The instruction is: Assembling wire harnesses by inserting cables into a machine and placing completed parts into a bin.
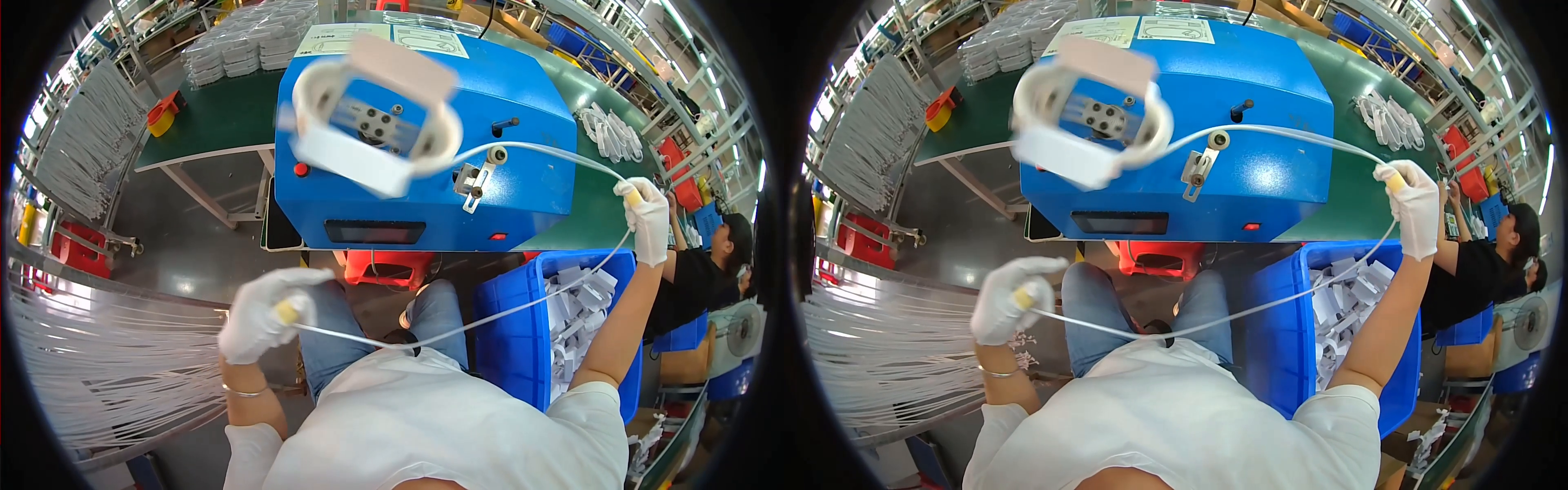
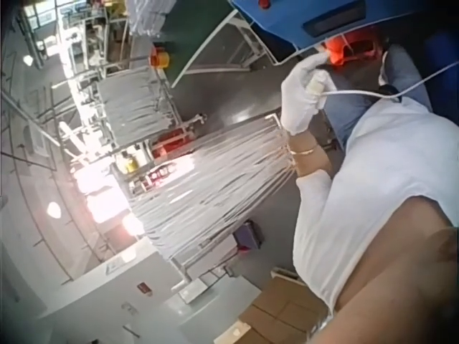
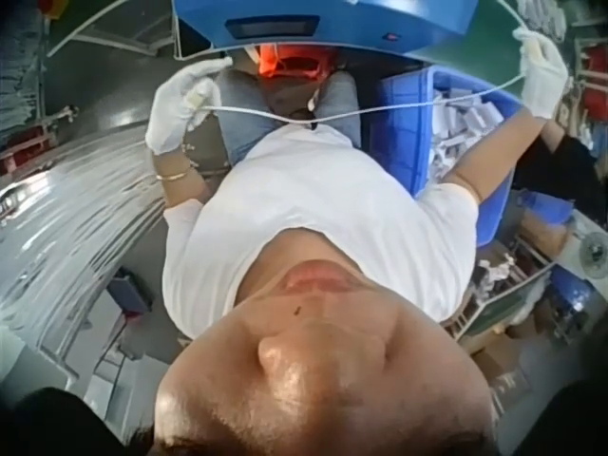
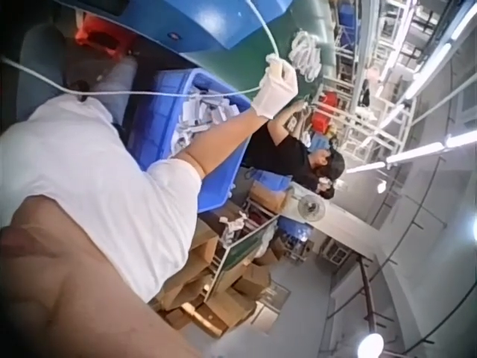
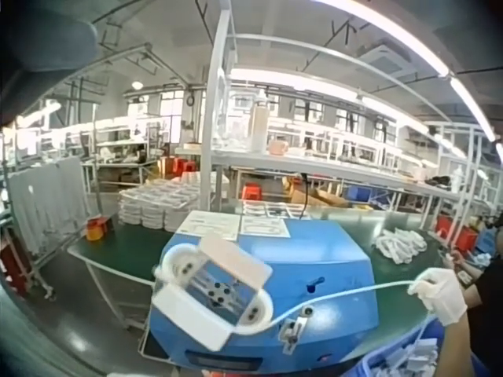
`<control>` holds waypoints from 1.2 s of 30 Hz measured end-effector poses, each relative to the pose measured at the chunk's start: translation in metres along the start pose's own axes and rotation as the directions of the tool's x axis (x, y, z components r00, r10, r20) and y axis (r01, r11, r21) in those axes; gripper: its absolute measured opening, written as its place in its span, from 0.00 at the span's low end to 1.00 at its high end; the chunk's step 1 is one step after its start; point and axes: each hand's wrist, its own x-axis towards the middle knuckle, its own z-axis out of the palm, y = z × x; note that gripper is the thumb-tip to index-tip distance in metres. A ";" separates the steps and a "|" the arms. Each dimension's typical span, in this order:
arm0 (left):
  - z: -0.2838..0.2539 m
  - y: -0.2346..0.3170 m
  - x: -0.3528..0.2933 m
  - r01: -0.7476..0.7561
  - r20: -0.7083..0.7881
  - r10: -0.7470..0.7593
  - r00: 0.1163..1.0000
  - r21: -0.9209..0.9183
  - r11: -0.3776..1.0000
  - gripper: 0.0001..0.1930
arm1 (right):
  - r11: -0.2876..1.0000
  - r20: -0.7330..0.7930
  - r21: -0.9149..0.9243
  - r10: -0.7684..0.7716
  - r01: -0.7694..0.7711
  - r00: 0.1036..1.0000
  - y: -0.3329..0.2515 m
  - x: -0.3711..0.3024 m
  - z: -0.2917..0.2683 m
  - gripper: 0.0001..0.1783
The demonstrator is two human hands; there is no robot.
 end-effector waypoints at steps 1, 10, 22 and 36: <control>0.007 -0.005 0.005 0.093 0.091 -0.091 0.992 -0.018 0.995 0.26 | 0.998 0.043 0.068 0.005 -0.008 0.999 0.006 -0.001 -0.003 0.09; 0.074 -0.058 0.042 0.389 0.524 -0.293 0.800 -0.081 0.918 0.21 | 0.996 0.068 0.082 0.036 -0.042 0.997 0.003 -0.012 0.004 0.08; 0.067 -0.133 0.049 0.398 0.479 -0.308 0.822 -0.097 0.912 0.22 | 0.973 0.187 0.226 -0.001 -0.042 0.982 -0.024 -0.014 0.044 0.09; 0.090 -0.102 0.069 0.337 0.530 -0.378 0.759 0.177 0.925 0.17 | 0.942 0.195 0.335 -0.074 0.004 0.978 -0.028 -0.018 0.057 0.05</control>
